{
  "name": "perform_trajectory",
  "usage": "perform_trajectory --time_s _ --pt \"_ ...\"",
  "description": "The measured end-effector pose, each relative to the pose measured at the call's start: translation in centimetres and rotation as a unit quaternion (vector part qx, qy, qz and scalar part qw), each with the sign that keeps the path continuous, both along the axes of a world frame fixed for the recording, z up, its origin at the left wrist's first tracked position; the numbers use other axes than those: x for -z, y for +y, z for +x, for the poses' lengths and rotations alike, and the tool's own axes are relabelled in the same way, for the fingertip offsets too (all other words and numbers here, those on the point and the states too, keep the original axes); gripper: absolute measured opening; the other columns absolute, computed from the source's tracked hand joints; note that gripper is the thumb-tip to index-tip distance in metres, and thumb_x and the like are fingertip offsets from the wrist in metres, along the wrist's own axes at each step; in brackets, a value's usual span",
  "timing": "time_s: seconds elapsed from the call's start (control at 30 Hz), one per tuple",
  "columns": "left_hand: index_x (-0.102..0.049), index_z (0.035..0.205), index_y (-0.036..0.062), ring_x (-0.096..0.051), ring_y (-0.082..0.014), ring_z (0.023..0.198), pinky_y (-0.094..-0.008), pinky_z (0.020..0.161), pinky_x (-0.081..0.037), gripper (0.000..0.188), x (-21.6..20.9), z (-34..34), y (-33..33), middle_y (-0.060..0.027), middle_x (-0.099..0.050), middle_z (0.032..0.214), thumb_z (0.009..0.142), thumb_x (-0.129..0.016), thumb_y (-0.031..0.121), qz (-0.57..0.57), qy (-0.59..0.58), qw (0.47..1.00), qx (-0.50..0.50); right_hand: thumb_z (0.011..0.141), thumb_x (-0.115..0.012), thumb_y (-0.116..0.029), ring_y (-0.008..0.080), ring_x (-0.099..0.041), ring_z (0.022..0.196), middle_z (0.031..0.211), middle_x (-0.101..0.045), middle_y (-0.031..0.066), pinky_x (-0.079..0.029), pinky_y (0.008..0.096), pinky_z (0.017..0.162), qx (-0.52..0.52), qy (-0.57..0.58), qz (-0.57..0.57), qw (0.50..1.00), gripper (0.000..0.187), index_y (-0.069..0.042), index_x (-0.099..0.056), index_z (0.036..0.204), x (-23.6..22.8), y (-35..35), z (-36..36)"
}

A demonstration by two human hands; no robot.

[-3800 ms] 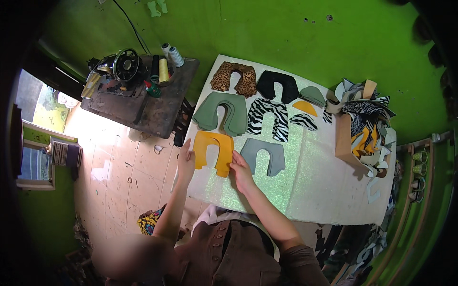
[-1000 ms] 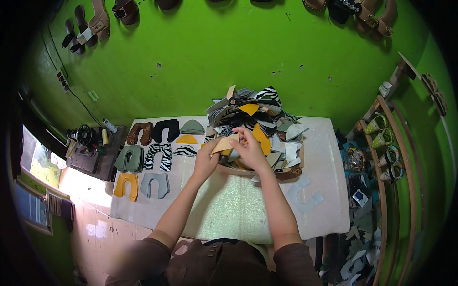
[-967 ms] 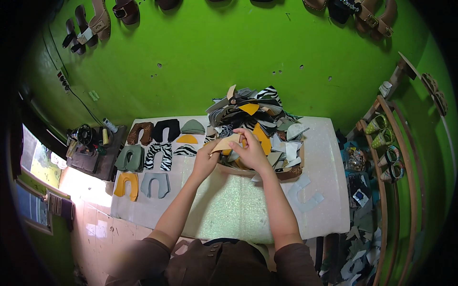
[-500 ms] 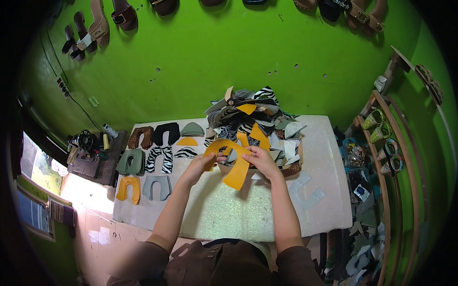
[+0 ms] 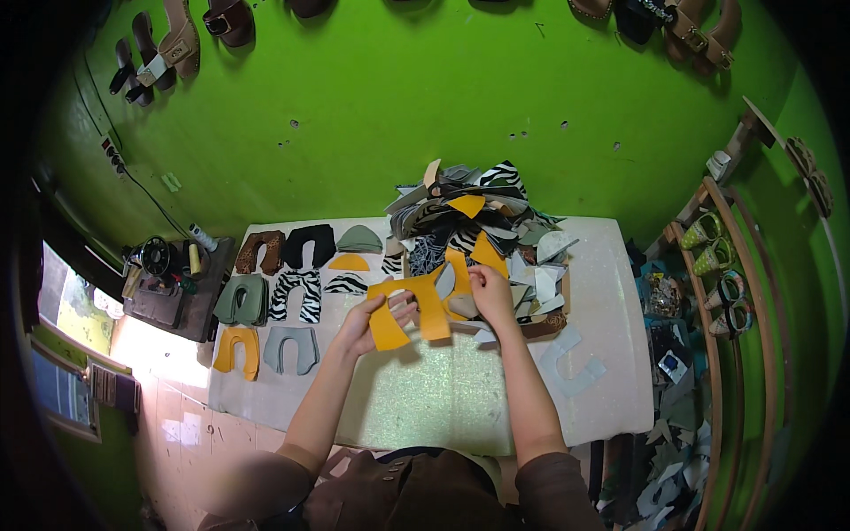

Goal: Sorting and organizing patterned leather shoe upper components into sets on a work table.

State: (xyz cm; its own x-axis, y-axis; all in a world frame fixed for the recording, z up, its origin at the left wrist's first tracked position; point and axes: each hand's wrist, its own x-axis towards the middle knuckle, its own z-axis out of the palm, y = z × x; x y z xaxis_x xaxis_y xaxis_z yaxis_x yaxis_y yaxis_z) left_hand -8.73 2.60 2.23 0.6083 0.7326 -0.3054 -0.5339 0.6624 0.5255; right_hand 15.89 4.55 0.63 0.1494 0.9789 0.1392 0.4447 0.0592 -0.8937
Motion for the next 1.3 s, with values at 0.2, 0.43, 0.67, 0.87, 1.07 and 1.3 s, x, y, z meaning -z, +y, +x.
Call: perform_trajectory --time_s 0.2,0.43,0.67,0.87,1.07,1.3 --pt "-0.03 0.126 -0.0021 -0.044 -0.029 0.114 -0.0352 0.088 -0.044 0.051 -0.4 -0.3 1.3 -0.0152 -0.041 0.126 0.093 -0.023 0.036 -0.024 -0.035 0.996 -0.08 0.075 -0.06 -0.016 0.0247 -0.06 0.072 0.079 -0.062 0.0119 -0.046 0.0308 0.067 0.01 -0.18 -0.007 0.984 0.026 -0.002 -0.059 0.097 2.8 2.6 0.1" --pt "-0.029 0.127 -0.0025 -0.04 -0.0292 0.118 -0.0351 0.093 -0.039 0.055 0.1 -0.4 1.9 -0.0159 -0.038 0.129 0.093 -0.02 0.04 -0.05 -0.057 0.991 -0.112 0.073 -0.062 -0.017 0.0292 -0.058 0.08 0.084 -0.061 0.0137 -0.045 0.0371 0.071 -0.008 -0.144 -0.135 0.98 0.035 -0.003 -0.053 0.104 3.1 3.1 -2.0" --pt "-0.026 0.128 -0.0044 -0.038 -0.0283 0.119 -0.0343 0.095 -0.037 0.057 -0.1 -0.8 1.7 -0.0166 -0.037 0.13 0.093 -0.02 0.04 -0.06 -0.089 0.986 -0.13 0.071 -0.064 -0.016 0.0251 -0.058 0.075 0.075 -0.059 0.0087 -0.044 0.0328 0.066 -0.084 -0.188 -0.105 0.973 0.022 -0.004 -0.06 0.09 3.5 2.8 -1.6" --pt "-0.025 0.129 -0.0041 -0.037 -0.0271 0.12 -0.0331 0.095 -0.037 0.057 -0.5 -0.5 1.3 -0.0168 -0.036 0.13 0.093 -0.019 0.04 -0.053 -0.083 0.981 -0.167 0.075 -0.056 -0.012 0.0279 -0.058 0.081 0.086 -0.062 0.013 -0.045 0.0367 0.07 -0.026 -0.254 -0.067 0.965 0.016 -0.005 -0.062 0.088 1.5 1.6 -1.3" --pt "-0.025 0.129 -0.0037 -0.038 -0.026 0.119 -0.0327 0.095 -0.038 0.056 -0.5 -0.4 1.1 -0.0164 -0.036 0.13 0.093 -0.018 0.039 -0.062 -0.104 0.979 -0.161 0.076 -0.057 -0.012 0.028 -0.056 0.08 0.083 -0.062 0.0128 -0.043 0.0346 0.07 0.016 -0.065 0.029 0.997 0.013 -0.003 -0.062 0.085 -1.2 1.6 0.8" --pt "-0.026 0.128 -0.0045 -0.039 -0.0261 0.118 -0.0332 0.095 -0.037 0.057 -0.5 0.1 0.5 -0.0162 -0.038 0.129 0.093 -0.018 0.04 -0.043 -0.087 0.983 -0.155 0.077 -0.057 -0.01 0.0263 -0.05 0.076 0.077 -0.058 0.0076 -0.039 0.035 0.071 0.061 -0.105 0.187 0.975 0.008 -0.006 -0.061 0.082 -4.9 1.3 1.2"
